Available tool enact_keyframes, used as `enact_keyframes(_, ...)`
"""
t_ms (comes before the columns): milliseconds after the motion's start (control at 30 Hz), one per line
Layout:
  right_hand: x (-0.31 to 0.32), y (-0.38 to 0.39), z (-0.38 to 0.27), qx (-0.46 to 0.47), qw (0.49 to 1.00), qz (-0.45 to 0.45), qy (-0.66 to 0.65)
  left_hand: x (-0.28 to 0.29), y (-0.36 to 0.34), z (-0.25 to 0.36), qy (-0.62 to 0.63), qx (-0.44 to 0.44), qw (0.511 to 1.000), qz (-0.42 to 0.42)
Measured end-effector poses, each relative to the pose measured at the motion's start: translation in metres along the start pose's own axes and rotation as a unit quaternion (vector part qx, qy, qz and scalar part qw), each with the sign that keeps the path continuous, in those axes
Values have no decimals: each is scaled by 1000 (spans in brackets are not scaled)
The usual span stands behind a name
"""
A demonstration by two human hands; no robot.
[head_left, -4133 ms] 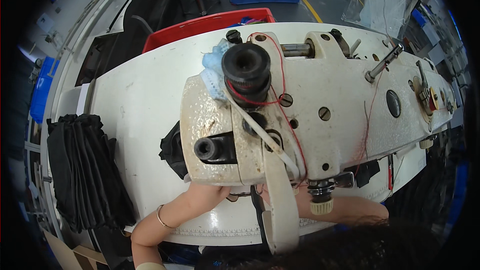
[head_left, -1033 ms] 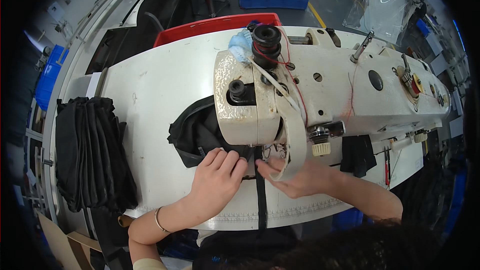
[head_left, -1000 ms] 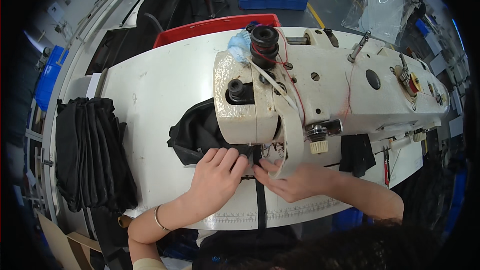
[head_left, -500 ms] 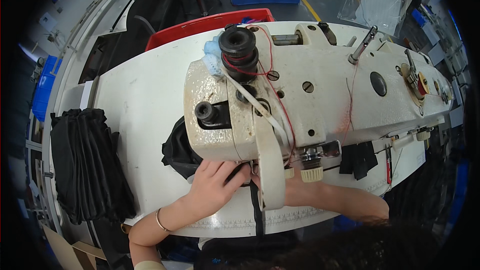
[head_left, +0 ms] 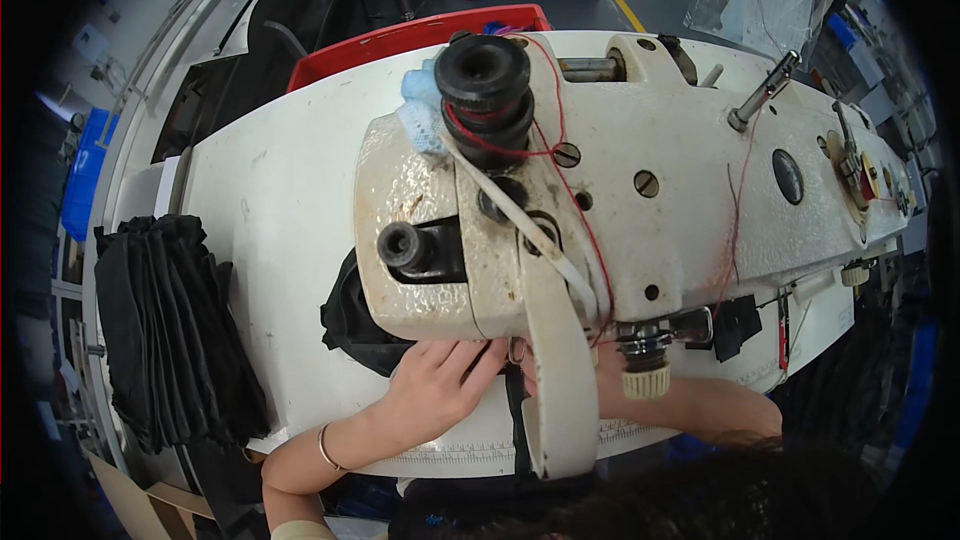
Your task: Sewing black fabric bags using an industrial sewing machine.
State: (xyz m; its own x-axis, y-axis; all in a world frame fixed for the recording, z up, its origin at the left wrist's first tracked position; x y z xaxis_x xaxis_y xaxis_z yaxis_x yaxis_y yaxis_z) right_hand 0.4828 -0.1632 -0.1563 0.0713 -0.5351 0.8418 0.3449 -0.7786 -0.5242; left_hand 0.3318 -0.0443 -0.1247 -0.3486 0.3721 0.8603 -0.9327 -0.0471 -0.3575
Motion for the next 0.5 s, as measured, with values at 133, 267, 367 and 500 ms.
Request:
enact_keyframes(133, -14, -1, 13, -194, 951, -173, -170, -3, 1, -7, 57, 39, 997, 23)
enact_keyframes(267, -11, 3, 32, -440, 798, -216, -349, -9, 0, -7, 17, 60, 998, -2)
enact_keyframes(367, -7, -2, 38, -401, 848, -164, -305, -11, -1, -9, -34, 31, 999, 4)
enact_keyframes(500, -9, -9, 32, -254, 957, -5, -141, -14, 2, -20, -7, 7, 1000, 14)
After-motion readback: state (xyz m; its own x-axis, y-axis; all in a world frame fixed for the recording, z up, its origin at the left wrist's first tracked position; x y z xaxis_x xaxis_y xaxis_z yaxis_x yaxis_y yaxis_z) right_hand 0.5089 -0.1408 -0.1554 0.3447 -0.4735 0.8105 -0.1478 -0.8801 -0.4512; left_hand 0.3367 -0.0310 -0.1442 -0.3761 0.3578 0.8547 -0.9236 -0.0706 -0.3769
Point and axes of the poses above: each hand's wrist, its own y-axis away from the middle knuckle, its own x-axis out of the back of the hand, z = x × y, the point moved 2 cm from there along -y, towards the middle knuckle, and after that the axes turned 13 degrees about y, right-handed, at the moved point
